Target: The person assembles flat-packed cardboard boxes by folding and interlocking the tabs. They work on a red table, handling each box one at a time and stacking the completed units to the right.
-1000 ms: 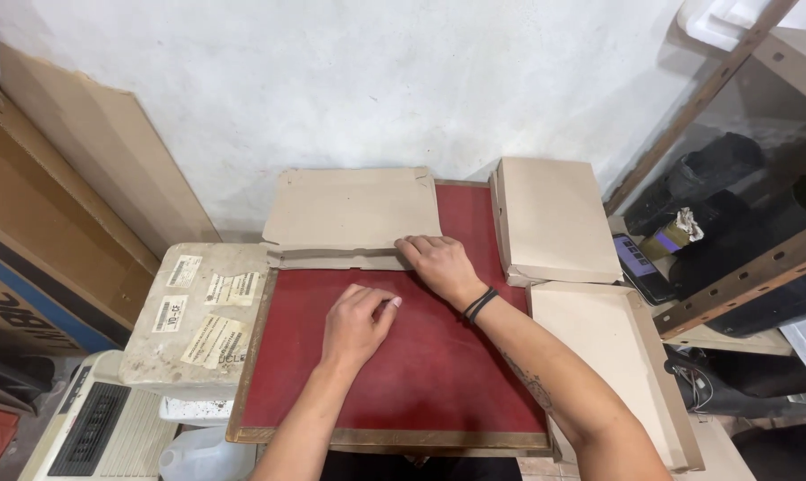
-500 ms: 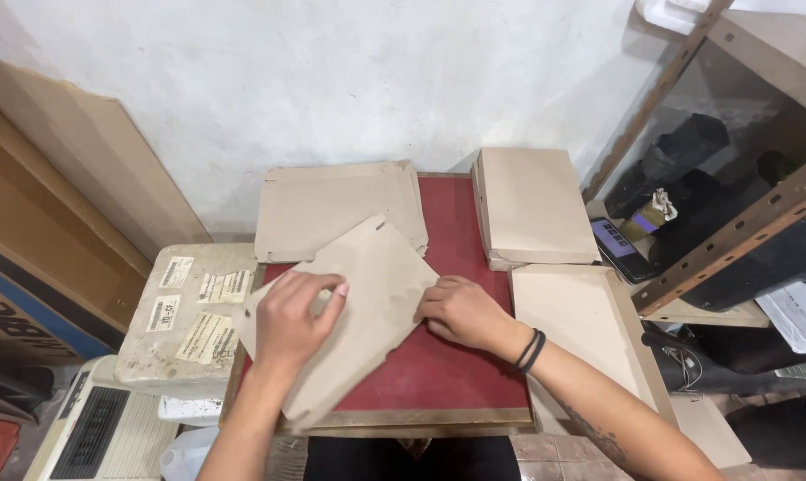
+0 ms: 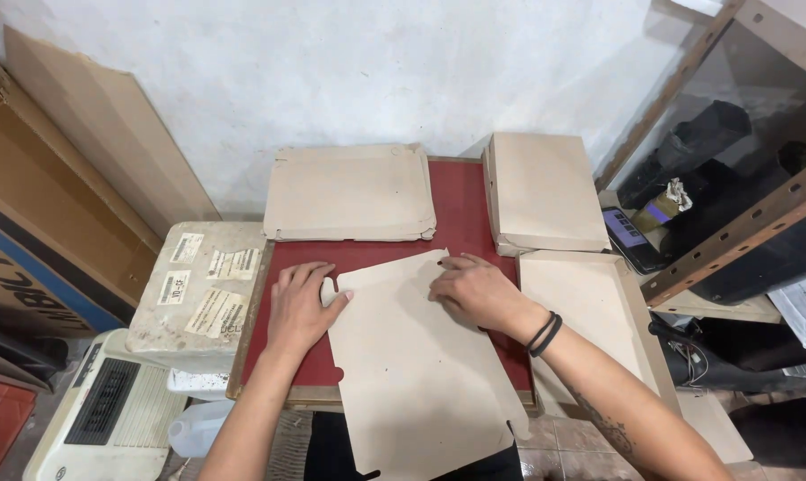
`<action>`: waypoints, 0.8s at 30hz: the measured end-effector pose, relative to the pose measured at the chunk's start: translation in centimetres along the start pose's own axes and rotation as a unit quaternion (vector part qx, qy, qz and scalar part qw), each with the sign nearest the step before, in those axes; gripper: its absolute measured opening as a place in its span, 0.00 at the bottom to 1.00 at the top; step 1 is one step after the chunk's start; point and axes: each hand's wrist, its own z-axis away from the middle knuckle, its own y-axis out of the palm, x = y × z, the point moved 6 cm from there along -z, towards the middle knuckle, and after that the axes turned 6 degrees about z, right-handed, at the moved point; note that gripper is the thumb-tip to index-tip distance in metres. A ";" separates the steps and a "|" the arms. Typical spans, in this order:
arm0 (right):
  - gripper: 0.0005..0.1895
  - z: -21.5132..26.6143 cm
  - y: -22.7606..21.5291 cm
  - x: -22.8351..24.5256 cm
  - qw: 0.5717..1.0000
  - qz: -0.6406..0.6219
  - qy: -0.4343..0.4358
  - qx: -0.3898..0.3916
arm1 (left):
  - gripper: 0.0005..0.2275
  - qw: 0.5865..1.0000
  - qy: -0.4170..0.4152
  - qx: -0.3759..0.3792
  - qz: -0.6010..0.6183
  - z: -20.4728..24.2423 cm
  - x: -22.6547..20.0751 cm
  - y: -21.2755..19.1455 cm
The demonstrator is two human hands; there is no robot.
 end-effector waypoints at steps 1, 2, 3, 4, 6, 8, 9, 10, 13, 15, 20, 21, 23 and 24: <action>0.08 -0.7 -0.3 0.6 1.000 -0.007 -0.006 -0.029 | 0.31 1.000 0.006 -0.012 -0.013 -0.3 0.7 0.6; 0.10 -1.4 -0.7 1.2 0.998 -0.012 -0.012 -0.059 | 0.32 0.999 0.011 -0.025 -0.025 -0.7 1.3 1.2; 0.10 -2.1 -1.4 1.9 0.998 -0.012 -0.013 -0.058 | 0.32 0.999 0.010 -0.025 -0.024 -0.8 1.4 1.4; 0.12 -2.8 -2.2 2.7 0.996 -0.052 -0.010 -0.074 | 0.32 0.999 0.015 -0.038 -0.029 -0.8 1.4 1.5; 0.15 -4.6 -3.4 4.0 0.992 -0.092 -0.007 -0.090 | 0.32 0.998 0.019 -0.050 -0.033 -0.7 1.4 1.6; 0.25 -6.9 -3.6 5.3 0.991 -0.125 0.000 -0.037 | 0.31 0.997 0.022 -0.067 -0.033 -0.6 1.4 1.4; 0.25 -8.1 -2.5 5.4 0.991 -0.126 -0.002 -0.037 | 0.31 0.997 0.019 -0.068 -0.034 -0.5 1.4 1.5; 0.28 -9.4 -1.2 5.5 0.992 -0.129 0.001 -0.015 | 0.31 0.997 0.016 -0.075 -0.031 -0.5 1.5 1.5; 0.29 -11.3 -0.3 6.0 0.987 -0.161 0.000 0.015 | 0.29 0.995 0.010 -0.095 -0.009 -0.2 1.9 1.2; 0.28 -11.8 0.1 5.8 0.982 -0.186 -0.003 0.024 | 0.27 0.994 0.009 -0.109 0.013 -0.4 2.7 1.3; 0.20 -12.1 2.0 5.0 0.976 -0.216 0.013 -0.026 | 0.18 0.990 0.024 -0.109 0.084 -1.3 4.8 2.3; 0.20 -11.9 1.7 5.2 0.976 -0.216 0.014 -0.025 | 0.18 0.990 0.024 -0.107 0.085 -1.4 4.7 2.1; 0.12 -11.2 0.8 6.0 0.986 -0.156 -0.001 -0.058 | 0.13 0.985 0.050 -0.099 0.136 -1.2 4.3 1.9; 0.12 -10.8 0.4 6.2 0.986 -0.156 -0.001 -0.056 | 0.13 0.985 0.049 -0.098 0.137 -0.8 3.9 1.4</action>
